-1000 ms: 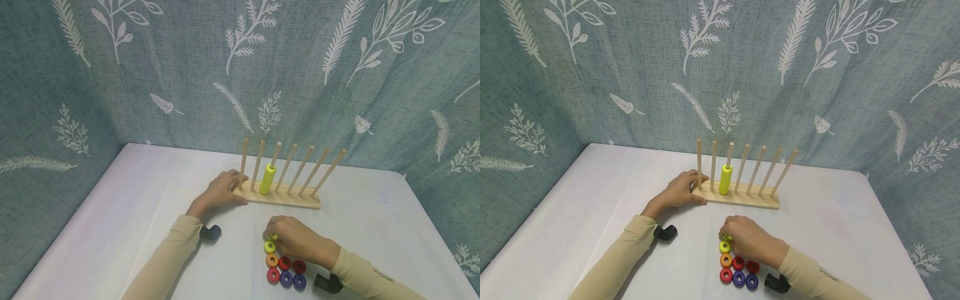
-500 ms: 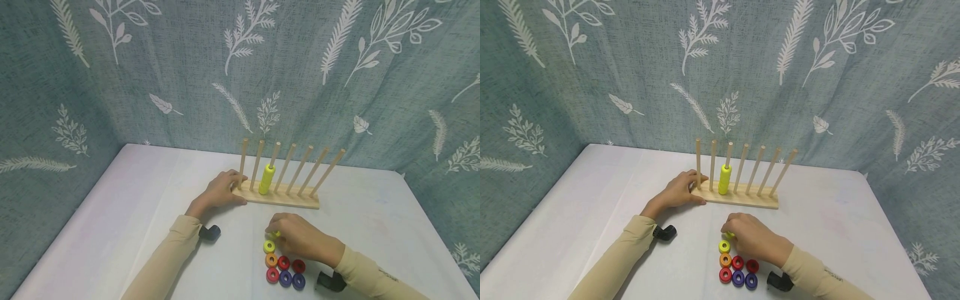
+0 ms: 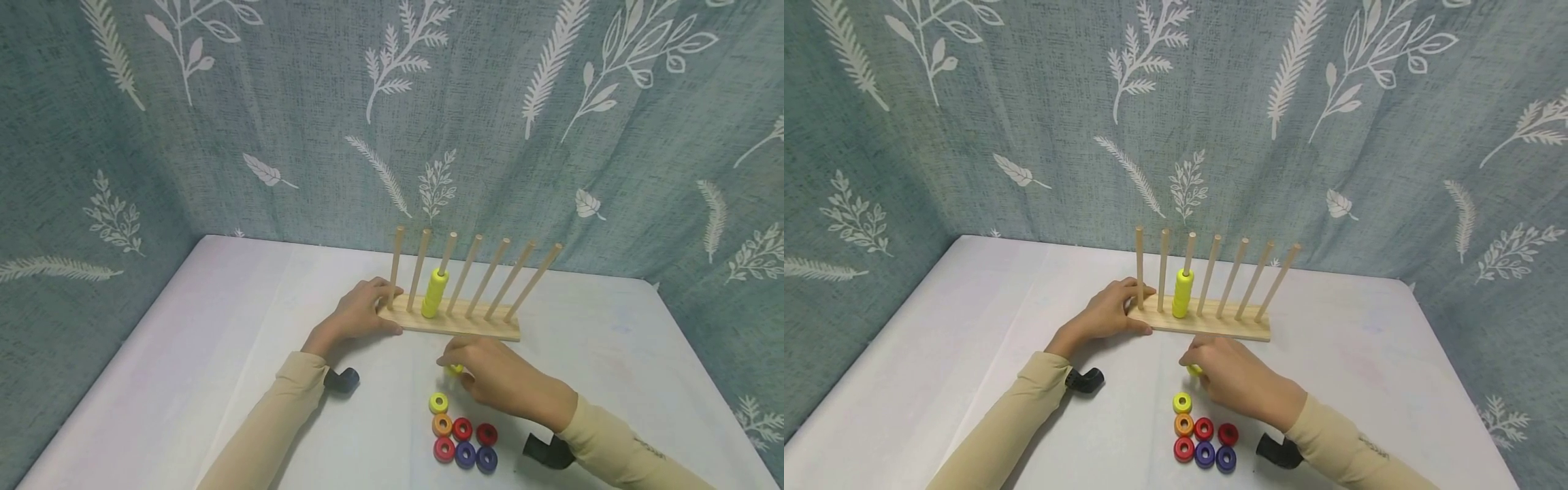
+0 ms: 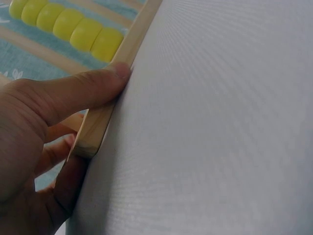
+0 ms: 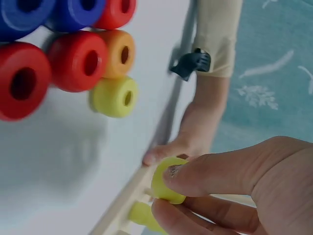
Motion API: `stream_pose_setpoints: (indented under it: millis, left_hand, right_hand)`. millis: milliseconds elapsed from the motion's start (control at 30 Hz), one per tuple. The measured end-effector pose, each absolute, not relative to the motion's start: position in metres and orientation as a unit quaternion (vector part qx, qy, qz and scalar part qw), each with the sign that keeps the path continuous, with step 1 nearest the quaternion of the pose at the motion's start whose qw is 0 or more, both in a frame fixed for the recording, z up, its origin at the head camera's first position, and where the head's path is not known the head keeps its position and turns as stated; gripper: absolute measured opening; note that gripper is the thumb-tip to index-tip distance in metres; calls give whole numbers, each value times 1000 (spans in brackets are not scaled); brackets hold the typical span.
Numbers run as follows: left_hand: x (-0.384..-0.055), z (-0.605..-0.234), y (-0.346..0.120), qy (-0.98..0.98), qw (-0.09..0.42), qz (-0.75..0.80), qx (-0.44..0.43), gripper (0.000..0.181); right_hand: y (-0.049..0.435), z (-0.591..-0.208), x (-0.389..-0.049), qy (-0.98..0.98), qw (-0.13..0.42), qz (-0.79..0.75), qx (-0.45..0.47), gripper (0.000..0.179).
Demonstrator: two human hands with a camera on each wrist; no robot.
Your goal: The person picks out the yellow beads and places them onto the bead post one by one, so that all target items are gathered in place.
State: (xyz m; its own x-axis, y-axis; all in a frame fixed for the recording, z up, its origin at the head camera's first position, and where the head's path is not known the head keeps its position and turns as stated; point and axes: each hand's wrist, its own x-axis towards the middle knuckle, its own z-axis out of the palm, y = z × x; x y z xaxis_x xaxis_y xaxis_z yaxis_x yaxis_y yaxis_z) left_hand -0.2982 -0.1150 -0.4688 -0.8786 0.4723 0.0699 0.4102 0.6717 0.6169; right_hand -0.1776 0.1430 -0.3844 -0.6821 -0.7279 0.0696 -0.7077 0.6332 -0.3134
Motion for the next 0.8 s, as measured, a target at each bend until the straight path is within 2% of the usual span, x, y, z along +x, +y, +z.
stream_pose_setpoints:
  millis: [800]
  left_hand:
    - [-299, -468, -114, 913, 46, 324, 243, 72]
  right_hand:
    - [151, -331, -177, 906, -38, -157, -391, 38]
